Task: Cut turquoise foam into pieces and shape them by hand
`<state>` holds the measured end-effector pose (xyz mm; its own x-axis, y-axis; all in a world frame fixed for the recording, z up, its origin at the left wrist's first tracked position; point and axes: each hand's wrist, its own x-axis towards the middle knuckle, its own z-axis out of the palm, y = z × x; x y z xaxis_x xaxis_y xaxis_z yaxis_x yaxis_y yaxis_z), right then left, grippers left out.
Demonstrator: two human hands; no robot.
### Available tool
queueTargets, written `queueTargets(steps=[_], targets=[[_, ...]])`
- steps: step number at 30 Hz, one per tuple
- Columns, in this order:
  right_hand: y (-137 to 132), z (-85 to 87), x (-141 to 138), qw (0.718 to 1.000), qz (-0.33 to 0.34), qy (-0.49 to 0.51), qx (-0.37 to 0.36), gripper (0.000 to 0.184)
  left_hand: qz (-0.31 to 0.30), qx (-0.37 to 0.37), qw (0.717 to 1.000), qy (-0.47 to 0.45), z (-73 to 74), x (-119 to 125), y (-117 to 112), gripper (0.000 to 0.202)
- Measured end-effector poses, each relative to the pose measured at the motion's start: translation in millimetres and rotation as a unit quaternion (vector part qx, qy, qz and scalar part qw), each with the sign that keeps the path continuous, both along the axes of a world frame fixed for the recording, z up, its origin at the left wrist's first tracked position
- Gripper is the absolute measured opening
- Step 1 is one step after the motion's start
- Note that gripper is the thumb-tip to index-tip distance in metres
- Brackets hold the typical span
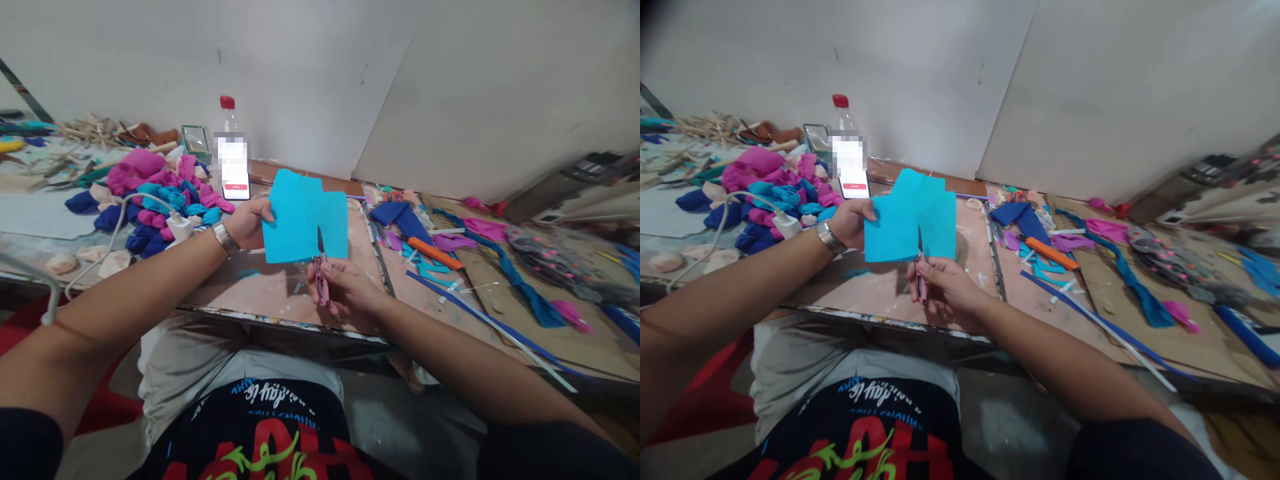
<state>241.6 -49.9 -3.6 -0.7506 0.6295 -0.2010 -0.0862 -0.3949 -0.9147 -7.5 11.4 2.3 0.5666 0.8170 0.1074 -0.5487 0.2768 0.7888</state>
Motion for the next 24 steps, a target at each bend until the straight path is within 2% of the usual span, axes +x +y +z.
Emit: queueTargets(steps=[11, 16, 24], targets=[[-1.4, 5.1, -3.8, 0.999, -0.042, -0.003, 0.021, 0.042, 0.012, 0.007, 1.0, -0.002, 2.4, 0.3, -0.4, 0.077], [2.5, 1.5, -3.5, 0.996, -0.07, -0.013, 0.047, 0.042, 0.062, 0.009, 0.997, -0.036, 0.3, 3.5, 3.7, 0.077], [9.2, 0.7, -3.1, 0.995, -0.073, -0.015, 0.07, 0.044, 0.075, 0.007, 0.997, -0.019, 0.8, 8.1, 0.3, 0.066]])
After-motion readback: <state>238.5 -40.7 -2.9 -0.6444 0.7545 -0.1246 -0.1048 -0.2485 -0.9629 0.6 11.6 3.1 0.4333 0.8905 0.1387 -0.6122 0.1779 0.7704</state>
